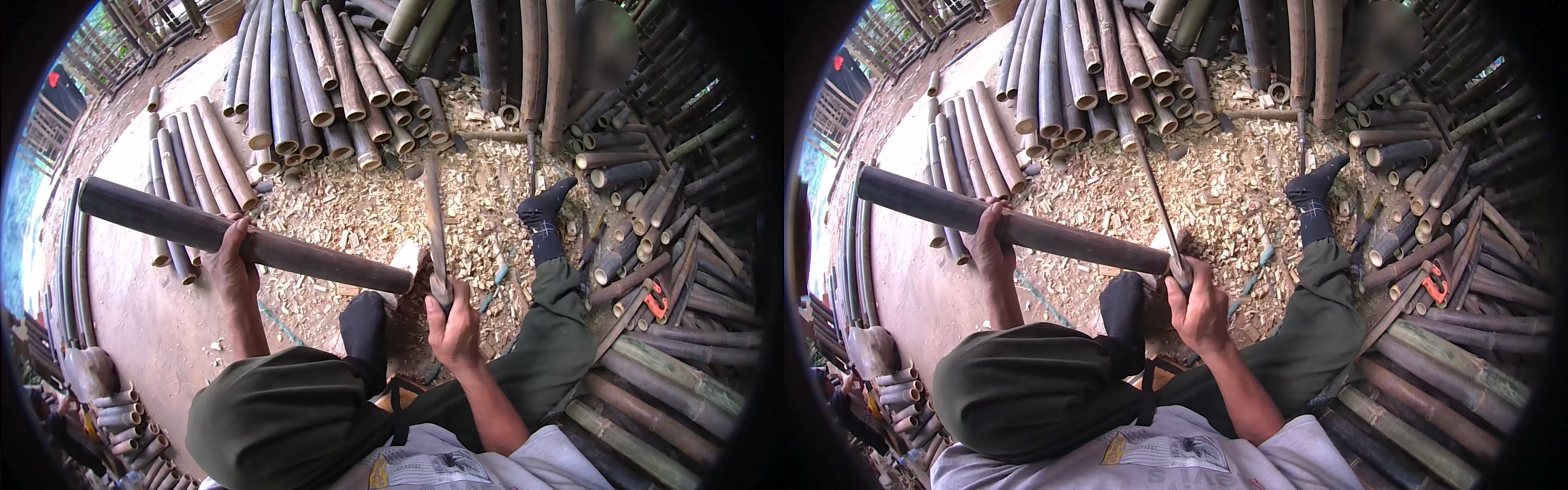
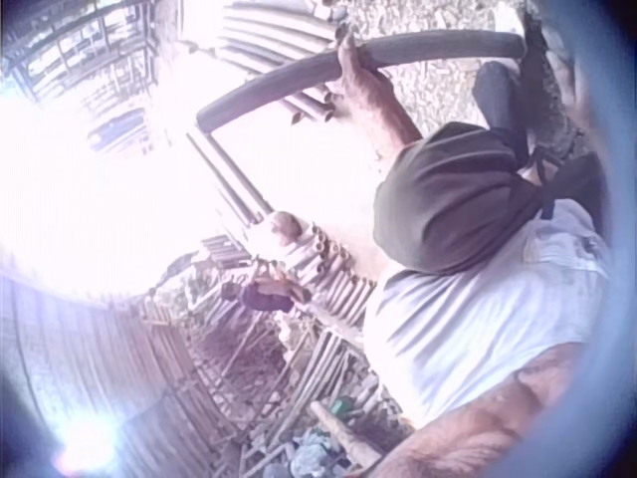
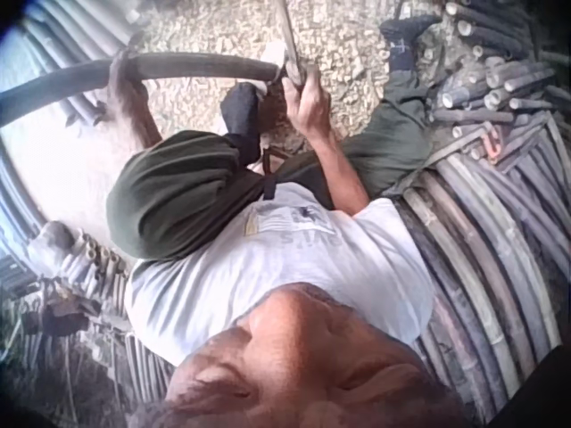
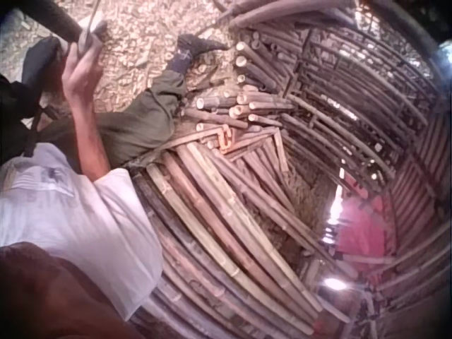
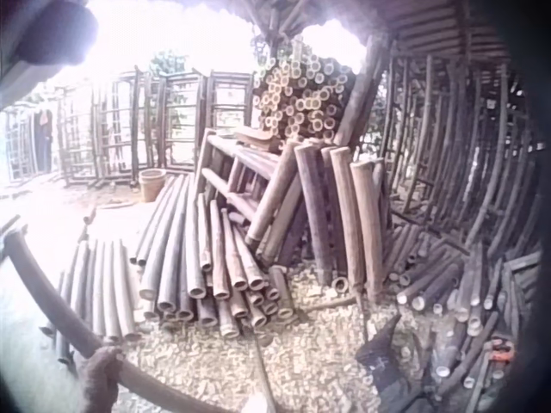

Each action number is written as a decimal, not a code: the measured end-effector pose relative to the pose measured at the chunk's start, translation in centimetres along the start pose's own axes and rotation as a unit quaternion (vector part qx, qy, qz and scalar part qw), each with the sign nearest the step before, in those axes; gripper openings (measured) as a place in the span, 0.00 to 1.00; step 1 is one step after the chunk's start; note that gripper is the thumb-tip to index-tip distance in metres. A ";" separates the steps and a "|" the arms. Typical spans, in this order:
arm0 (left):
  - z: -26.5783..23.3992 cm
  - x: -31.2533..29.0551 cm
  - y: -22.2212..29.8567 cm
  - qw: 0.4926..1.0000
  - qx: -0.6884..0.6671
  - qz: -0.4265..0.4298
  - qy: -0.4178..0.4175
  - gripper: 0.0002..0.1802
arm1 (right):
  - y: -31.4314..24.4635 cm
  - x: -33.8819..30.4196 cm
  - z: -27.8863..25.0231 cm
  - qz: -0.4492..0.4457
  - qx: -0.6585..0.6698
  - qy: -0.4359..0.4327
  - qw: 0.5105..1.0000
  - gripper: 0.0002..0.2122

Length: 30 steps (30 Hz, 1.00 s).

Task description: The person sits on the ground and uses a knife to shave the outer layer of bamboo poles. They hold the pole with one hand and scrape the surface with the other, creating wood shavings. The person repeatedly picks up poles, shaves them, and places them back into a pile.

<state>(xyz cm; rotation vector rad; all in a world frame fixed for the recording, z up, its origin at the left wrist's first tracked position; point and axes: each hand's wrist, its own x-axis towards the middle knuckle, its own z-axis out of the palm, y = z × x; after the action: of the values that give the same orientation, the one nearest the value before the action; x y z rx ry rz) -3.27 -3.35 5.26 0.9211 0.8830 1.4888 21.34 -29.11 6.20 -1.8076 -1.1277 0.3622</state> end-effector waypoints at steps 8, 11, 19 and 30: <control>0.6 -0.5 1.2 0.999 -0.030 0.000 -0.044 0.24 | 5.0 -1.2 1.7 0.216 -0.154 -0.185 0.946 0.16; -2.0 -0.1 0.6 0.998 0.000 -0.017 -0.062 0.27 | -0.3 0.8 -0.7 0.124 -0.061 -0.105 0.985 0.13; 0.1 -0.3 1.0 0.998 0.012 -0.027 -0.054 0.27 | 11.5 -3.6 2.8 0.206 -0.217 -0.213 0.930 0.18; -1.0 0.0 -1.3 0.996 0.013 -0.007 0.093 0.16 | 1.7 -1.6 1.1 0.006 0.008 -0.006 1.000 0.13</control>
<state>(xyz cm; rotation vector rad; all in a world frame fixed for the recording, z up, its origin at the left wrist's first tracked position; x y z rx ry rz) -3.60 -3.27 3.65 0.8019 1.0434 1.5722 20.66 -30.02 3.90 -1.8018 -1.1186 0.3878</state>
